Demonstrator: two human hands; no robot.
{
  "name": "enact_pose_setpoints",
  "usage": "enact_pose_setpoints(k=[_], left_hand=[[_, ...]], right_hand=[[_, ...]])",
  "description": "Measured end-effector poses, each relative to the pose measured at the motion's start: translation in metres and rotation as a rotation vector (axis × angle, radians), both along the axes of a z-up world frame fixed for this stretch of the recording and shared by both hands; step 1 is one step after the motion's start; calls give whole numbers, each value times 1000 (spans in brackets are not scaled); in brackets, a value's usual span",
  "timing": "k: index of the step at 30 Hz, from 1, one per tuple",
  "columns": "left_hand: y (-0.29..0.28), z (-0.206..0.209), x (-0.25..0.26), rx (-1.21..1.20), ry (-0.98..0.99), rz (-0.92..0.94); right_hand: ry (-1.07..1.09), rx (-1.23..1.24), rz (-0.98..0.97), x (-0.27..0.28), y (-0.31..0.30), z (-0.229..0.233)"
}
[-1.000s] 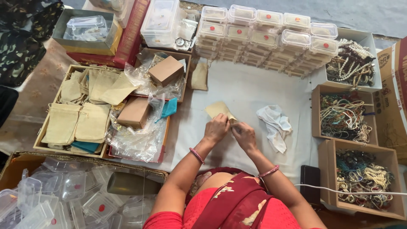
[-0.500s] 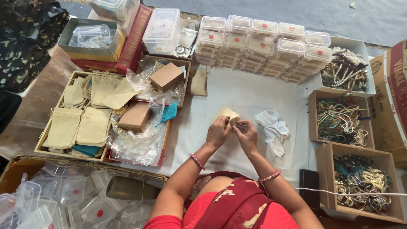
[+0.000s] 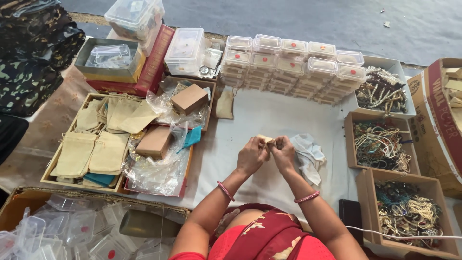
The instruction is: The person cleans a small plastic container with a white cloth, then places a small pouch inside it. They then pick up a beaded necklace, wipe it with the cloth, and place it into a plastic container. Finally, they wipe another plastic container with the cloth.
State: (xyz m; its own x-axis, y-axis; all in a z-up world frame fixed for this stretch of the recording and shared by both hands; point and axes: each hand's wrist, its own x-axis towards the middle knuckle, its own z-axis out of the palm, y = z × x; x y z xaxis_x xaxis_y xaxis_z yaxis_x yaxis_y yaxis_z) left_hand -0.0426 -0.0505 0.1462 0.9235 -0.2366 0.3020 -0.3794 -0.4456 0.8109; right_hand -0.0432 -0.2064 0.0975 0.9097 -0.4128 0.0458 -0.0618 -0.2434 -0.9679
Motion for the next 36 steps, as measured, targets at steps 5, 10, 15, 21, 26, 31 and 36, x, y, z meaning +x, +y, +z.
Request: enact_pose_setpoints(k=[5, 10, 15, 21, 26, 31, 36], left_hand=[[-3, -9, 2, -30, 31, -29], [-2, -7, 10, -17, -36, -14], [7, 60, 3, 324, 101, -213], [-2, -27, 28, 613, -213, -136], [-1, 30, 23, 323, 17, -148], [-10, 28, 32, 325, 74, -141], [-18, -8, 36, 275, 99, -143]], right_hand=[[67, -2, -39, -1, 1, 22], [140, 199, 43, -2, -5, 33], [210, 175, 179, 4, -31, 31], [246, 236, 292, -7, -44, 54], [297, -325, 122, -1, -83, 18], [606, -938, 78, -13, -98, -10], [540, -894, 110, -21, -150, -110]])
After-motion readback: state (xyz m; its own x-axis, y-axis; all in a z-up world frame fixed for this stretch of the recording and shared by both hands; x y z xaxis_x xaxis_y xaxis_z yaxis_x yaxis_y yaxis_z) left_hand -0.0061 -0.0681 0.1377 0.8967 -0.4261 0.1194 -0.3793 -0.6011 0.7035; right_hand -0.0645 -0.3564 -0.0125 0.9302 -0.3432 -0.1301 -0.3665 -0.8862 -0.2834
